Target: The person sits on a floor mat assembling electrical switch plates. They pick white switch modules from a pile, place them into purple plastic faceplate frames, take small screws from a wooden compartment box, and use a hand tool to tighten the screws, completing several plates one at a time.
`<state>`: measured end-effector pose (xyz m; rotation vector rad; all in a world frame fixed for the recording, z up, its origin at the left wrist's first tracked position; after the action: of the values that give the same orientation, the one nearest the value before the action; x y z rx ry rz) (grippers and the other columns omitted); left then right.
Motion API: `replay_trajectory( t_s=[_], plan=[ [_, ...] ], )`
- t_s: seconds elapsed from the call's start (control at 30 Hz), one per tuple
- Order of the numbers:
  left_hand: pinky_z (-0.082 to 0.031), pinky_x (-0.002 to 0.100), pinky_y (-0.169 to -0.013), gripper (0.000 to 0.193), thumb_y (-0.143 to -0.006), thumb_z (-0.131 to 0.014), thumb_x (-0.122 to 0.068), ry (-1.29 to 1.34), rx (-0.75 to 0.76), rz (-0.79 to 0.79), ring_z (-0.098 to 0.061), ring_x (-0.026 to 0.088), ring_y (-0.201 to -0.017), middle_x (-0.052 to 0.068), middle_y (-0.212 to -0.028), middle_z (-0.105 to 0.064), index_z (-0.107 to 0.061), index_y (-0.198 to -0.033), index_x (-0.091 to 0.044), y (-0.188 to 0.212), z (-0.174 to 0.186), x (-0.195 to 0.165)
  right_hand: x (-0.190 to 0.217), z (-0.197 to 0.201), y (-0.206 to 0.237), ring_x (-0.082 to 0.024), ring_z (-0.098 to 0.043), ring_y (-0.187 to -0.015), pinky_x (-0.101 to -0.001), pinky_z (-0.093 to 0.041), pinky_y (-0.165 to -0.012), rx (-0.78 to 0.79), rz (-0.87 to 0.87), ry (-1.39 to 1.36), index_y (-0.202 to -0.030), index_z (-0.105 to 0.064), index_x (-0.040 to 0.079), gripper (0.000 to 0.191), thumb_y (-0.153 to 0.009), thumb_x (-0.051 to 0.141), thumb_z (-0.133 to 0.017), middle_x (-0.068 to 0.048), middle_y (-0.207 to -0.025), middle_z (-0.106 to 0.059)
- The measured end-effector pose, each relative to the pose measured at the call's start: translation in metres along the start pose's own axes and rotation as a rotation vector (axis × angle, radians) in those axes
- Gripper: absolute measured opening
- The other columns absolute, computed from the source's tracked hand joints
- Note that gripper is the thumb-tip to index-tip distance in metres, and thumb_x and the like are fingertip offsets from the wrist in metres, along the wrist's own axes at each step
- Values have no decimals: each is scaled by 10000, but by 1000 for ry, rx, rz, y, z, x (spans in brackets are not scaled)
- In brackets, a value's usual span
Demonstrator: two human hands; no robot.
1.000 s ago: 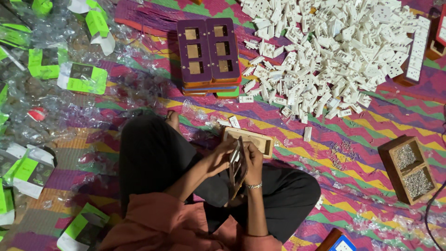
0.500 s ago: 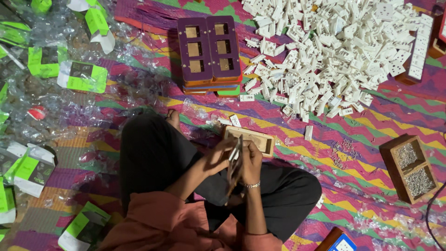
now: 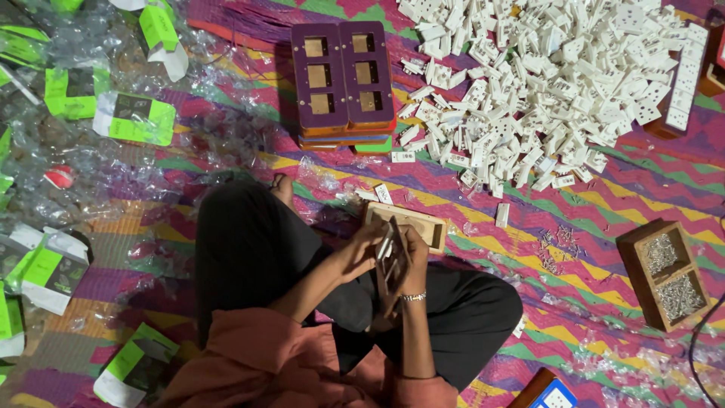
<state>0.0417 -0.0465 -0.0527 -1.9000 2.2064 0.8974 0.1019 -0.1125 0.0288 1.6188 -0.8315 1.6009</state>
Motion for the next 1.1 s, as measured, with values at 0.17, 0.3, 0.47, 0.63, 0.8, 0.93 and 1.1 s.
replay_trajectory(
  t_s=[0.17, 0.3, 0.47, 0.63, 0.8, 0.93, 1.1],
  plan=[
    [-368, 244, -513, 225, -1029, -619, -335, -176, -71, 27, -522, 76, -673, -18, -882, -612, -602, -1132, -136, -4, 7, 13, -27, 8, 11, -54, -528, -578, -231, -399, -467, -161, -319, -236, -925, -629, 64, 262, -1064, 251, -508, 29, -687, -573],
    [-514, 247, -691, 197, -1034, -598, -277, -54, -55, -14, -629, 83, -833, -13, -943, -643, -599, -1125, -102, -2, -3, -2, -7, 0, 4, -35, -542, -655, -219, -423, -533, -112, -172, -180, -975, -647, 37, 243, -1062, 233, -532, 43, -767, -605],
    [-558, 249, -766, 299, -995, -601, -300, -12, -13, -20, -650, 75, -883, -19, -984, -648, -581, -1210, -92, 4, -13, -12, -9, -3, 5, -51, -546, -654, -228, -440, -553, -49, -212, -151, -978, -650, 35, 145, -1006, 174, -617, 38, -771, -616],
    [-446, 258, -663, 423, -1011, -621, -328, -141, -81, -6, -585, 88, -860, -9, -1047, -620, -536, -1366, -114, 1, 1, 4, -19, 8, 6, -55, -529, -681, -226, -414, -560, -79, -208, -69, -943, -643, 23, 233, -1067, 214, -593, 26, -770, -583],
    [-502, 270, -972, 590, -984, -654, -283, -343, -46, -126, -580, 90, -1219, 1, -1350, -596, -439, -1500, -95, -5, -4, -11, -55, 25, 33, -96, -575, -767, -267, -469, -651, -246, -383, -381, -1031, -647, 54, 251, -1052, 294, -577, -3, -860, -612],
    [-486, 327, -1040, 567, -1016, -686, -248, -842, 89, -493, -561, 174, -1258, 109, -1388, -581, -476, -1483, -4, 12, -36, -58, -75, 35, 28, -123, -603, -807, -299, -498, -706, -285, -408, -579, -1079, -656, 56, 343, -1040, 386, -571, -8, -890, -633],
    [-592, 297, -876, 315, -1032, -737, -182, -861, -30, -488, -710, 162, -1016, 107, -1180, -749, -704, -1276, 16, 14, -21, -75, -79, 34, 11, -156, -638, -858, -339, -535, -773, -254, -439, -772, -1139, -667, 58, 468, -1025, 500, -563, -15, -927, -659]
  ],
)
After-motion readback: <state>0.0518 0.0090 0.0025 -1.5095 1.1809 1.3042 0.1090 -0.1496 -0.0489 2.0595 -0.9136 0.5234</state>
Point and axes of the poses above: each hand's wrist, its own y-axis away from the middle knuckle, its own z-axis out of the back of the hand, x = y × z, the point moved 10 cm from there along -y, towards the middle knuckle
